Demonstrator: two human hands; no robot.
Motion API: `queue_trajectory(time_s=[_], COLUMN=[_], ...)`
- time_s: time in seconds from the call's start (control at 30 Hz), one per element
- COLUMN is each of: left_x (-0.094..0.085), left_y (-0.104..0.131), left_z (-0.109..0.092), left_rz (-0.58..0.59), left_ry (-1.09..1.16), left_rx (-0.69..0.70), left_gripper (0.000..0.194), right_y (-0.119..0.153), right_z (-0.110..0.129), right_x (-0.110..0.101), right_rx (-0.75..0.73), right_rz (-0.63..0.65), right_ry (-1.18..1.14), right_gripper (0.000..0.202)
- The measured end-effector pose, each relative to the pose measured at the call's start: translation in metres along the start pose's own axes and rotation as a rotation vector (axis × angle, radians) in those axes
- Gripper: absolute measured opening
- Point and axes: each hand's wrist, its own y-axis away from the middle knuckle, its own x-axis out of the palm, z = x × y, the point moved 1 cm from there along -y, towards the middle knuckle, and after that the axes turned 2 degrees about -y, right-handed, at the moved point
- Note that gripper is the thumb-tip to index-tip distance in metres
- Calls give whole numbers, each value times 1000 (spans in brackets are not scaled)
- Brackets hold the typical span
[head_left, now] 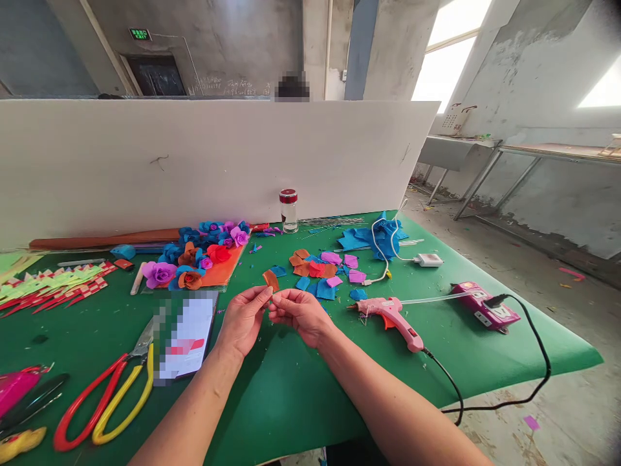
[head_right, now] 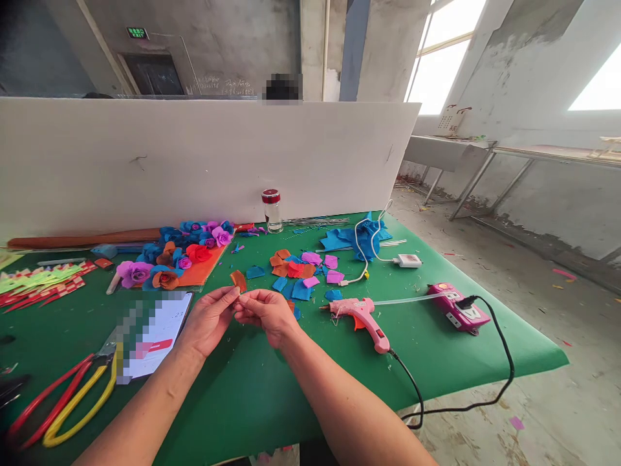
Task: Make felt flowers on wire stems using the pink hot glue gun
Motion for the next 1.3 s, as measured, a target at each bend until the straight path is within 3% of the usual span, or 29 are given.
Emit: queue_trajectory(time_s=[0.43,0.83,1.3], left_x=[4,0,3], left_y=[3,1,2], left_z=[-3,-2,0], left_rz=[-20,9,27], left_ry=[65,56,46], left_rx=[-36,-22,-30], left_gripper=[29,26,28], right_y=[-2,2,4], right_z=[-2,7,6], right_x=[-2,4,5], right_rx=[110,-69,-71], right_rz=[70,32,35], right_ry=[-134,143,218], right_gripper=[34,41,42])
